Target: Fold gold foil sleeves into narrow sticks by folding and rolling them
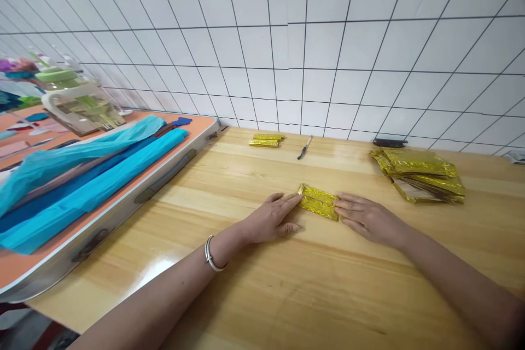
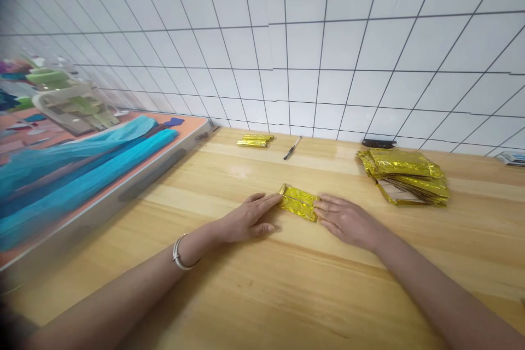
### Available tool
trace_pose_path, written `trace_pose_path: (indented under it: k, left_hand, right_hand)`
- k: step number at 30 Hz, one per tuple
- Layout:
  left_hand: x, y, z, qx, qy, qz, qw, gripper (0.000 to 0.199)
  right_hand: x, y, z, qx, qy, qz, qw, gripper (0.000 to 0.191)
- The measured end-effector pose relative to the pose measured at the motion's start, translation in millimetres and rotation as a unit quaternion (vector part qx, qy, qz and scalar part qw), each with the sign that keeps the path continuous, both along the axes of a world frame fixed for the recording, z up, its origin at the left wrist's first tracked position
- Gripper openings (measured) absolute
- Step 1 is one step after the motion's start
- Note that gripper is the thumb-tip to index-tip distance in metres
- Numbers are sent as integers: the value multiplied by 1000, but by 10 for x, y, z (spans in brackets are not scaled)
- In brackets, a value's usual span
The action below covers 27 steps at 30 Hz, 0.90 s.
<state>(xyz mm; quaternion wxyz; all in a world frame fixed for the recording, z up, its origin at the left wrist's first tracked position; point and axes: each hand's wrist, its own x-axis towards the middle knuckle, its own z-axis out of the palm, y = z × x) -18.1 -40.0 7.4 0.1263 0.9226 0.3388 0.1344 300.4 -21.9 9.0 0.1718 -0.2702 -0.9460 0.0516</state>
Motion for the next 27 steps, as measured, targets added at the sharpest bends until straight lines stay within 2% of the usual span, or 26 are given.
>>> trace_pose_path:
  k: [6, 11, 14, 18, 21, 27]
  left_hand:
    - [58, 119, 33, 25, 7, -11, 1000, 54]
    - [96, 277, -45, 6, -98, 29, 995, 35]
    - [99, 344, -85, 0, -139, 13, 990, 20]
    - [65, 410, -96, 6, -137, -27, 990, 21]
    - [37, 432, -73, 10, -96, -43, 994, 22]
    - [34, 429, 30, 22, -13, 1, 1000, 37]
  right_hand:
    - [60, 291, 46, -19, 1, -6, 1000, 37]
    - [90, 315, -79, -18, 10, -23, 1000, 41]
    - [77, 290, -129, -15, 37, -40, 998, 39]
    - [32, 288, -136, -11, 55, -46, 997, 36]
    - [19, 291, -138, -4, 47, -53, 997, 37]
    - [9, 243, -167, 24, 25, -69, 997, 39]
